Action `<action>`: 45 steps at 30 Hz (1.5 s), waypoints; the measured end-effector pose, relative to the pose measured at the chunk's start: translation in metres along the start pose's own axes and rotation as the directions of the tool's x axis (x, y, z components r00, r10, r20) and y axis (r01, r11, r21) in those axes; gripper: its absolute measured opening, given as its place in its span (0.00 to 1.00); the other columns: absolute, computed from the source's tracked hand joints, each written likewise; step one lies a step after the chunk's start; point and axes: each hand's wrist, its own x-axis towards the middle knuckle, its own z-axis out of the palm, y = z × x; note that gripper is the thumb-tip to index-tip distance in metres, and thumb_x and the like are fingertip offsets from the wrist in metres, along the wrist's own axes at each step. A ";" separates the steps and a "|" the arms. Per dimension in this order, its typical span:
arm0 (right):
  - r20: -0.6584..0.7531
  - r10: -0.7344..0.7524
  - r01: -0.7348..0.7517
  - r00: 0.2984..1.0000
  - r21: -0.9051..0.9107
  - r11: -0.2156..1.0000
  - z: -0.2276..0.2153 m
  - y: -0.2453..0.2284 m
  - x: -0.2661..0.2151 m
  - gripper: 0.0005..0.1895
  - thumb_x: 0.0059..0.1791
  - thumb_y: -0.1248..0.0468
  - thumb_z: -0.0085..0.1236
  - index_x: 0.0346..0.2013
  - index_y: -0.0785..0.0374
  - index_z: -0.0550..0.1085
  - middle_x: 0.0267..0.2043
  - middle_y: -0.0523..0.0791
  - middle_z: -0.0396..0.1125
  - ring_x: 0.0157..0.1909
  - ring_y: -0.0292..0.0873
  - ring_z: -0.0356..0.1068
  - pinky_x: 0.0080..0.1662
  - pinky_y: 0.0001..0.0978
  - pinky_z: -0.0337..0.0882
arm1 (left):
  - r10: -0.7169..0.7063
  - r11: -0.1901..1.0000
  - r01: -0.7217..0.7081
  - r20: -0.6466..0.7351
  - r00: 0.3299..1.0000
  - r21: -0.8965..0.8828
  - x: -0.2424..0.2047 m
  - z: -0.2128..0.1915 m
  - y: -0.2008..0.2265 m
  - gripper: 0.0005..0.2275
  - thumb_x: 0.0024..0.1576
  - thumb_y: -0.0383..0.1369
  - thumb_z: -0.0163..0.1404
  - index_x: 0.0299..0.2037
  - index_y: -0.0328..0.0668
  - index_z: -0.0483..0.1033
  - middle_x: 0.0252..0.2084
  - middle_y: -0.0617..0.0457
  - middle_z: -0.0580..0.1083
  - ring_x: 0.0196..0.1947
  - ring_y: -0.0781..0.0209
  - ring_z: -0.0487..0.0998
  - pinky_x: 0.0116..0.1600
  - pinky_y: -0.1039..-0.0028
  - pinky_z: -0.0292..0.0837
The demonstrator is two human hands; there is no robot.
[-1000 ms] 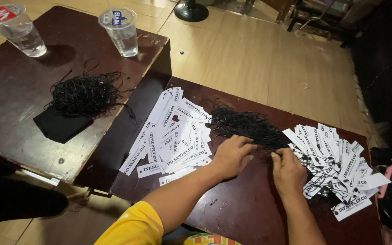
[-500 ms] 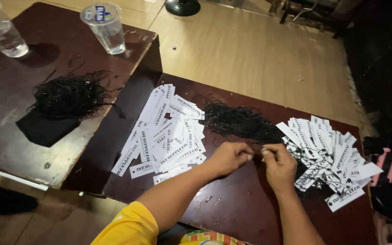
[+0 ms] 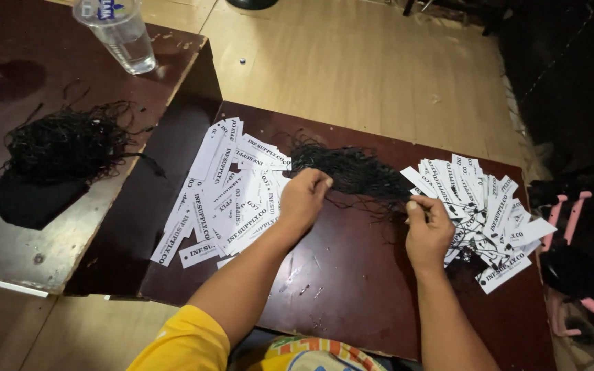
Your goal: Attaching paper brand labels to black strings by hand for garment tagging.
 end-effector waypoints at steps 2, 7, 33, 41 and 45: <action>-0.040 0.004 -0.003 0.999 0.014 1.000 -0.003 0.017 0.003 0.05 0.52 0.76 0.57 0.42 0.70 0.78 0.27 0.50 0.69 0.25 0.41 0.68 0.34 0.34 0.69 | 0.012 1.000 -0.011 -0.023 1.000 0.025 0.002 -0.002 -0.001 0.03 0.58 0.35 0.56 0.37 0.51 0.81 0.33 0.52 0.79 0.39 0.49 0.82 0.46 0.63 0.76; -0.111 0.035 -0.026 0.993 0.082 0.996 -0.009 0.014 0.007 0.06 0.53 0.76 0.54 0.43 0.68 0.76 0.26 0.46 0.65 0.26 0.38 0.65 0.36 0.31 0.67 | 0.070 0.992 -0.063 -0.060 0.996 0.112 0.003 0.001 -0.008 0.03 0.59 0.36 0.56 0.36 0.52 0.80 0.31 0.53 0.77 0.37 0.50 0.81 0.44 0.64 0.77; 0.385 -0.061 0.032 0.921 0.082 0.996 0.023 -0.025 -0.024 0.11 0.45 0.71 0.66 0.42 0.67 0.78 0.39 0.50 0.73 0.35 0.46 0.75 0.33 0.34 0.74 | 0.046 0.953 0.096 0.450 0.892 -0.288 -0.032 -0.009 0.057 0.10 0.59 0.33 0.54 0.50 0.46 0.74 0.25 0.52 0.79 0.22 0.56 0.80 0.36 0.66 0.75; 0.451 -0.155 0.064 0.879 0.212 0.975 0.031 -0.019 -0.028 0.06 0.44 0.75 0.64 0.34 0.66 0.79 0.30 0.47 0.74 0.35 0.41 0.74 0.40 0.36 0.74 | 0.107 0.972 0.003 0.454 0.885 -0.235 -0.037 0.018 0.024 0.13 0.63 0.39 0.50 0.56 0.50 0.72 0.23 0.53 0.78 0.28 0.52 0.83 0.38 0.64 0.77; 0.447 -0.156 0.103 0.881 0.140 0.985 0.029 -0.025 -0.027 0.03 0.45 0.75 0.62 0.32 0.66 0.78 0.24 0.48 0.71 0.30 0.42 0.72 0.39 0.38 0.73 | 0.179 0.981 -0.129 0.430 0.885 -0.142 -0.036 0.018 0.026 0.10 0.65 0.40 0.46 0.53 0.50 0.72 0.20 0.53 0.77 0.30 0.47 0.83 0.41 0.62 0.77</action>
